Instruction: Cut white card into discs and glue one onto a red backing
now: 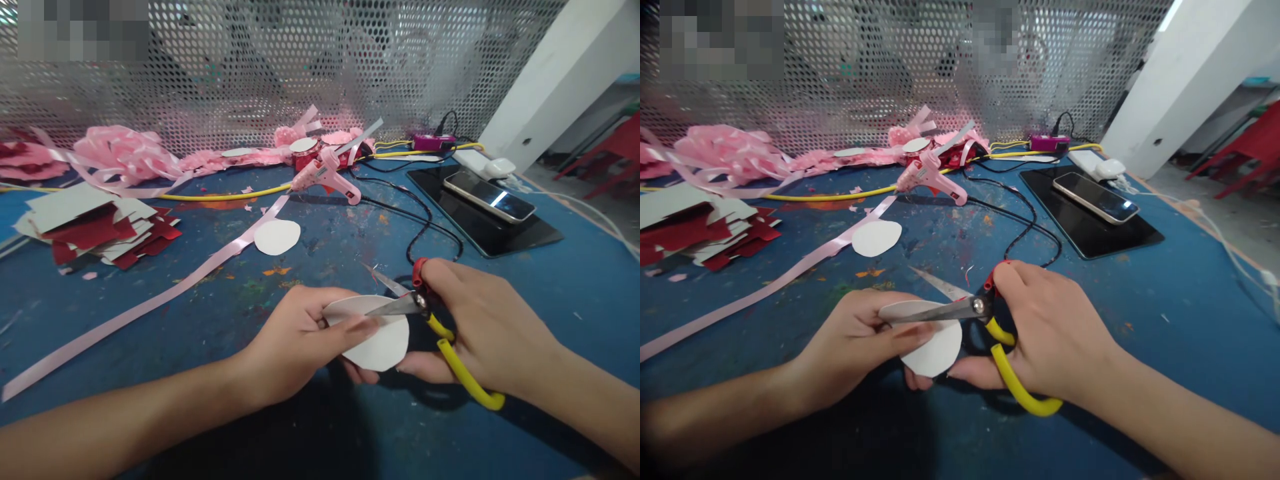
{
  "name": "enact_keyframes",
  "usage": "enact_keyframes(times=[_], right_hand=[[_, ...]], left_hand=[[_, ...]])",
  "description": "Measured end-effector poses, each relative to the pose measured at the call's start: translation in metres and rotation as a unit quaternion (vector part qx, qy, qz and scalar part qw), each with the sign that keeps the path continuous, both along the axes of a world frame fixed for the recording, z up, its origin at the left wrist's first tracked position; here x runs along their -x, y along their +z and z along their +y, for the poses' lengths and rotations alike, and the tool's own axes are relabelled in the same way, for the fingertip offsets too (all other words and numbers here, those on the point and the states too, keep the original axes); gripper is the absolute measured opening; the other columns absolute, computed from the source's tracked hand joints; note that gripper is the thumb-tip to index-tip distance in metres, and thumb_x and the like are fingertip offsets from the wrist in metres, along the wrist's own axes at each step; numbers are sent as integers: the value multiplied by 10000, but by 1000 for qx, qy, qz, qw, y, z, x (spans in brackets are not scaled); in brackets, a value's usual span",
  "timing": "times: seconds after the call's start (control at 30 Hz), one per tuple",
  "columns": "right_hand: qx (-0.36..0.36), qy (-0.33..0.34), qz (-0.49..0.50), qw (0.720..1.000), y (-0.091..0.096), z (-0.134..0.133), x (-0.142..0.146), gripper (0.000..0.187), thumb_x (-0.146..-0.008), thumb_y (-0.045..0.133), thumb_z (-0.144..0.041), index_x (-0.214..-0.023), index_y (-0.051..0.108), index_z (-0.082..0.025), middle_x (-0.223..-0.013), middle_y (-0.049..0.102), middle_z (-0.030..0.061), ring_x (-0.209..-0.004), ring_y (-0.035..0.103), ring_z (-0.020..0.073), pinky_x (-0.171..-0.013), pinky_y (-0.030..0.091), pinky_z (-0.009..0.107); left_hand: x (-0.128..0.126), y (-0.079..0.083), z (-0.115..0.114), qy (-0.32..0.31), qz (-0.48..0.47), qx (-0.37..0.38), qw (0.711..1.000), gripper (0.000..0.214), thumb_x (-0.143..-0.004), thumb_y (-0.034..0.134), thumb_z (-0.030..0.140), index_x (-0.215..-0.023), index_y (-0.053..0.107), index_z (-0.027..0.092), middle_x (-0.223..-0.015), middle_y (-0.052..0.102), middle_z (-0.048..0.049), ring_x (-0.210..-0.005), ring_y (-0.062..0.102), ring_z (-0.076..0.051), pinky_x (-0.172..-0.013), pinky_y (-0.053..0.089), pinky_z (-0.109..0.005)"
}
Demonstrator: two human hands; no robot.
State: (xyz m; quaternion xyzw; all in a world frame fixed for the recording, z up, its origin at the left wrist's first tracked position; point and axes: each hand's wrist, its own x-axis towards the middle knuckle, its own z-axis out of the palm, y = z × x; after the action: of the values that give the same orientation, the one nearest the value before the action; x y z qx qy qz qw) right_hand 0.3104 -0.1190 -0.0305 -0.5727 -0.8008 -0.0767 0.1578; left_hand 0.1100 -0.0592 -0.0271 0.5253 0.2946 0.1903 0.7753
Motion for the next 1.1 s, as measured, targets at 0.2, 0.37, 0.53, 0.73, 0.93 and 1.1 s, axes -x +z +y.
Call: enact_keyframes(times=[0.2, 0.37, 0.53, 0.73, 0.93, 1.1], right_hand=[[8, 15, 10, 1000, -1, -1, 1, 505, -775, 349, -698, -736, 406, -198, -572, 469, -11, -465, 470, 151, -449, 300, 247], [9, 11, 13, 1000, -4, -4, -1, 512, -769, 357, -715, -689, 385, -210, -523, 459, -28, -411, 436, 128, -439, 236, 245], [-5, -10, 14, 1000, -7, -4, -3, 500, -758, 414, -703, -641, 349, -221, -463, 403, -52, -357, 377, 107, -430, 180, 250], [24, -10, 13, 1000, -5, -1, 1, 546, -730, 382, -742, -757, 432, -198, -589, 515, 10, -473, 481, 162, -468, 291, 256], [45, -4, 14, 999, -6, 0, 2, 566, -724, 377, -755, -768, 441, -194, -604, 519, 16, -492, 495, 173, -472, 305, 261], [40, -10, 16, 999, -8, -3, 2, 552, -761, 329, -747, -714, 415, -204, -516, 491, -13, -413, 464, 148, -438, 226, 250]], left_hand=[[1, 0, 2, -20, 13, -12, 1000, 98, -757, 643, 219, -688, 680, 160, -552, 657, -3, -482, 614, -125, -477, 502, -197], [2, 2, 3, -15, 37, -11, 999, 91, -744, 648, 239, -756, 690, 159, -576, 667, -11, -473, 609, -133, -464, 495, -211], [2, 4, 3, 11, 38, -31, 999, 142, -739, 660, 286, -826, 647, 175, -633, 660, -1, -513, 607, -134, -465, 504, -219], [3, 2, 5, 66, 82, -164, 981, 169, -742, 657, 304, -736, 549, 174, -601, 585, 44, -505, 529, -80, -455, 409, -155], [3, 0, 5, 56, 101, -196, 974, 207, -764, 630, 318, -686, 504, 173, -579, 579, 42, -501, 532, -86, -451, 385, -162], [2, 0, 2, 46, 67, -120, 989, 204, -766, 624, 333, -716, 493, 186, -553, 581, 50, -452, 541, -90, -422, 402, -165]])
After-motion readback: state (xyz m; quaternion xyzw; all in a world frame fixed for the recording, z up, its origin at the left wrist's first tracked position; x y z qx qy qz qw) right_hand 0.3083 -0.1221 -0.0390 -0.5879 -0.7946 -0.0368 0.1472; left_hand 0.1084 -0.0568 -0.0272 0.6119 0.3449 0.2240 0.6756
